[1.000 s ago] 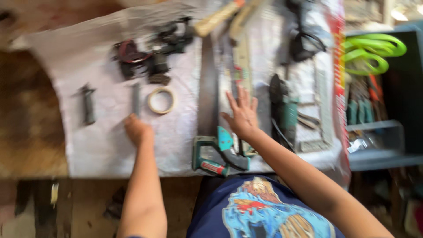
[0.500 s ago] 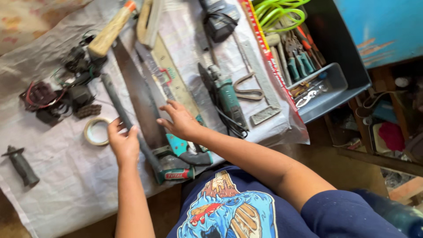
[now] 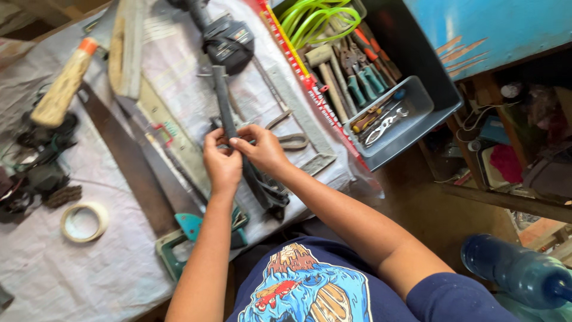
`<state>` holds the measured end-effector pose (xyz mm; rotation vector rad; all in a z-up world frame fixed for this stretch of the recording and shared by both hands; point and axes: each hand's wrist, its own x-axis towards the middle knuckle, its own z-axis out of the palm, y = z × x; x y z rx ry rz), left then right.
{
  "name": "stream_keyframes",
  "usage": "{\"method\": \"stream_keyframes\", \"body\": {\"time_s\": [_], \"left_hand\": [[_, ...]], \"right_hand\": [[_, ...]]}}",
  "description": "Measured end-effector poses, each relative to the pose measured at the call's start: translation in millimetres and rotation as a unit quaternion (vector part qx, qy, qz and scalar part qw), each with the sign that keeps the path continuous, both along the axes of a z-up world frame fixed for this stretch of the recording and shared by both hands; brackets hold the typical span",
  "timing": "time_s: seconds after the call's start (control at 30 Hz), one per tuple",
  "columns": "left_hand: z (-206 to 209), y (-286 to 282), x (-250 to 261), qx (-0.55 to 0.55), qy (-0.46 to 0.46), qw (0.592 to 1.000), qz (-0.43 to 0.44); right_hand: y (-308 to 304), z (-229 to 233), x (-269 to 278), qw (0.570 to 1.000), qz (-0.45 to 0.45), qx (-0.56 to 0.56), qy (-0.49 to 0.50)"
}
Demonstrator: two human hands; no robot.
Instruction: The person takes hand tools and power tools out of a gray toolbox and lays them on a cloth-covered workbench, then places them back into the toolbox compartments, arranging pliers, hammers, a tape roll, a hacksaw and other items inside the tray.
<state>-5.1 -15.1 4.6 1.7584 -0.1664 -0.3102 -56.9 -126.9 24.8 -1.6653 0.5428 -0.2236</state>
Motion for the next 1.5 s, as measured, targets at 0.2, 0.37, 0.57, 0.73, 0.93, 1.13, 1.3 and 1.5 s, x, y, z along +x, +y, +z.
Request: {"method": "stream_keyframes", "body": {"time_s": [0.2, 0.37, 0.57, 0.73, 0.93, 1.13, 1.3, 1.5], "left_hand": [[8, -88, -29, 0.018, -0.035, 0.998, -0.05], [6, -155, -46, -0.014, -0.057, 0.989, -0.137], [13, -187, -62, 0.02, -0.032, 0.983, -0.179], [19, -173, -67, 0.023, 0.008, 0.984, -0.176], [27, -158, -74, 0.054, 0.019, 0.983, -0.174], [39, -150, -83, 0.061, 0.031, 0.984, -0.162], [46, -148, -85, 0.072, 0.058, 0.984, -0.15], [48, -150, -86, 0.076, 0.075, 0.983, -0.147]], "right_hand": [[-86, -6, -26, 0.982, -0.046, 0.177, 0.044], [-163, -12, -55, 0.984, -0.073, 0.155, 0.038], [-250, -33, -72, 0.985, -0.136, 0.059, 0.084], [-302, -66, -74, 0.983, -0.152, 0.014, 0.102], [-335, -107, -60, 0.959, -0.162, -0.146, 0.18], [-351, -134, -40, 0.912, -0.157, -0.229, 0.302], [-355, -160, -26, 0.88, -0.132, -0.29, 0.353], [-366, -188, -16, 0.835, -0.095, -0.32, 0.438]]}}
